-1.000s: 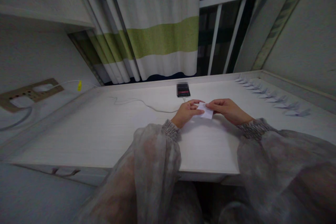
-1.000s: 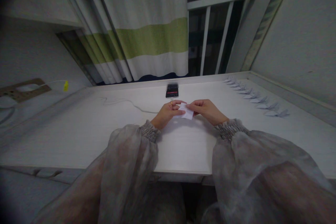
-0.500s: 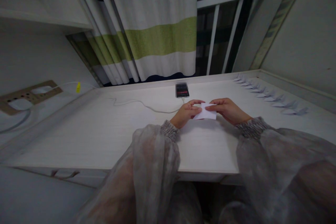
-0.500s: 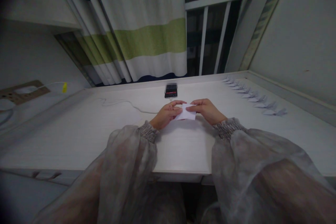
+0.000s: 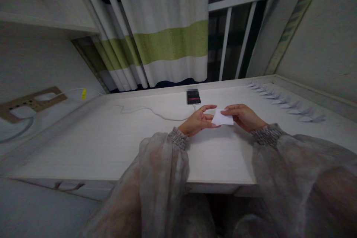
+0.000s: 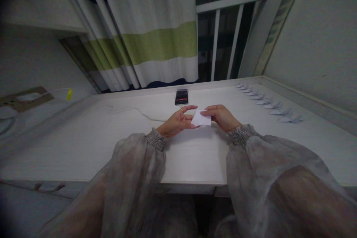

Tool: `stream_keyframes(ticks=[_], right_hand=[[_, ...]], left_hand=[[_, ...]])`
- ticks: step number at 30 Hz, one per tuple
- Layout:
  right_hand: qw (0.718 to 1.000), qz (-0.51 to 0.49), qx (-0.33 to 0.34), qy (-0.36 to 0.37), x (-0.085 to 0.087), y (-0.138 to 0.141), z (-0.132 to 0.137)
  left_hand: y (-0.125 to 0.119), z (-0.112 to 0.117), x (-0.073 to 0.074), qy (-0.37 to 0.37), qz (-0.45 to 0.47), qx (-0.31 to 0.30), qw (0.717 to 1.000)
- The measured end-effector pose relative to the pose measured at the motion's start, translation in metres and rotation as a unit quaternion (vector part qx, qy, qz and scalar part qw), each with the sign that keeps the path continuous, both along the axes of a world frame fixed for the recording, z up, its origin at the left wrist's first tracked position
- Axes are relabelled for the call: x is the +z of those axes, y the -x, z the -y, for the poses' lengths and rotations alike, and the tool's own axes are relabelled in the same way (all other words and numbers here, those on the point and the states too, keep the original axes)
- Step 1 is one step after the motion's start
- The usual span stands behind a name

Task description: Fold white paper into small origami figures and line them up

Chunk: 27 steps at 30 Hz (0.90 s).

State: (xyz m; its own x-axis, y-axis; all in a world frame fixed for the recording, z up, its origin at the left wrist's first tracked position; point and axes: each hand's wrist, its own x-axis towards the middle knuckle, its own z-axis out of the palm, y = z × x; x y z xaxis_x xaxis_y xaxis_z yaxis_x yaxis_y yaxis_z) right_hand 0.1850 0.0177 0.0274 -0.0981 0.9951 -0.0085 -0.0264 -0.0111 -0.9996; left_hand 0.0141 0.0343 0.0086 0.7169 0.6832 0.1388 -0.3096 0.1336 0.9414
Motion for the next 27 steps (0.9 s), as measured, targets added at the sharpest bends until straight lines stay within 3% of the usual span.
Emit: stream_keyframes(ticks=[12,17,25,27], right_hand=[[1.000,0.000,0.014,-0.004,-0.004,-0.007,-0.004],[1.000,0.008,-0.011,-0.014,-0.002,-0.012,-0.005],[1.000,0.019,-0.007,-0.015,-0.004,-0.007,-0.005],[1.000,0.024,0.002,-0.017,-0.004,-0.003,-0.003]], left_hand=[[0.007,-0.001,0.001,0.010,-0.021,-0.057,0.998],[0.009,-0.001,-0.001,0.024,-0.049,-0.084,0.995],[0.007,-0.003,-0.001,0.065,0.004,-0.081,0.995],[0.005,-0.002,-0.001,0.063,-0.005,-0.047,0.997]])
